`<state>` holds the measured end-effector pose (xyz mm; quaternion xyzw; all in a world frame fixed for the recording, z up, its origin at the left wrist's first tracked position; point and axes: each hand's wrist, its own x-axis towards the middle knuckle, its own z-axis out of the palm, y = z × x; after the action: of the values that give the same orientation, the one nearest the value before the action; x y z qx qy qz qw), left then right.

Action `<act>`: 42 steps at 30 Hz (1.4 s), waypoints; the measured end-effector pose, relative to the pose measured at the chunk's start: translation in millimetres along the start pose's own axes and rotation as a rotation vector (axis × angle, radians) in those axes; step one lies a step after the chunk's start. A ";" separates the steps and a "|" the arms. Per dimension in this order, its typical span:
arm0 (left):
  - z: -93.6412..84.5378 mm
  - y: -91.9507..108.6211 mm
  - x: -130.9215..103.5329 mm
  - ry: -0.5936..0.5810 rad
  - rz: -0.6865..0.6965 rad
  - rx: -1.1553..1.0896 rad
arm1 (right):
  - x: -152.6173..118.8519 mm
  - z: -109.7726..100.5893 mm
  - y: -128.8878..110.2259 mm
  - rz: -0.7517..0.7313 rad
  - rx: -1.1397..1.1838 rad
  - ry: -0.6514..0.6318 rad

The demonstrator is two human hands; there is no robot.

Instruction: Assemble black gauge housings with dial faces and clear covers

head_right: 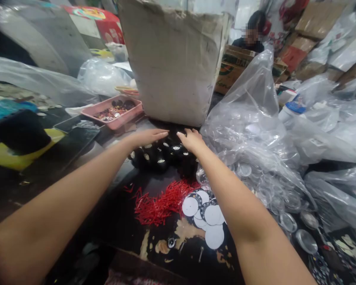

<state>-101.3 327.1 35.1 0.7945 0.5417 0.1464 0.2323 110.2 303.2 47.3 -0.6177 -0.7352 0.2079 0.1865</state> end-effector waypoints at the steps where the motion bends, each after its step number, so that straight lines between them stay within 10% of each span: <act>1: 4.7 -1.0 -2.7 -0.012 0.012 -0.009 | 5.2 4.1 4.5 0.013 -0.031 -0.016; 12: 36.1 -1.6 -56.7 0.083 -0.089 0.006 | -21.9 27.9 -3.3 -0.128 -0.052 -0.157; 18: 21.6 18.3 -92.3 0.244 -0.195 0.032 | -48.0 18.1 -30.0 -0.264 0.109 -0.067; 23: 13.9 72.7 -161.3 0.504 -0.044 0.004 | -127.2 -16.2 -41.5 -0.275 0.568 -0.124; 27: 55.6 115.6 -229.6 0.306 0.376 0.003 | -221.4 -10.8 -45.0 -0.233 0.888 -0.509; 31: 87.8 108.4 -265.9 0.233 0.250 0.035 | -283.4 2.3 -31.4 -0.144 0.847 -0.665; 36: 71.3 71.2 -250.9 0.453 -0.114 0.117 | -303.0 -1.6 -10.8 0.040 0.996 -0.611; 42: 48.4 54.3 -205.2 0.333 -0.101 0.150 | -312.0 -5.1 -12.6 -0.034 0.926 -0.649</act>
<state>-110.8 109.8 26.6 0.7461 0.6213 0.2231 0.0867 154.7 -5.8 53.0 -0.3638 -0.5967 0.6850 0.2059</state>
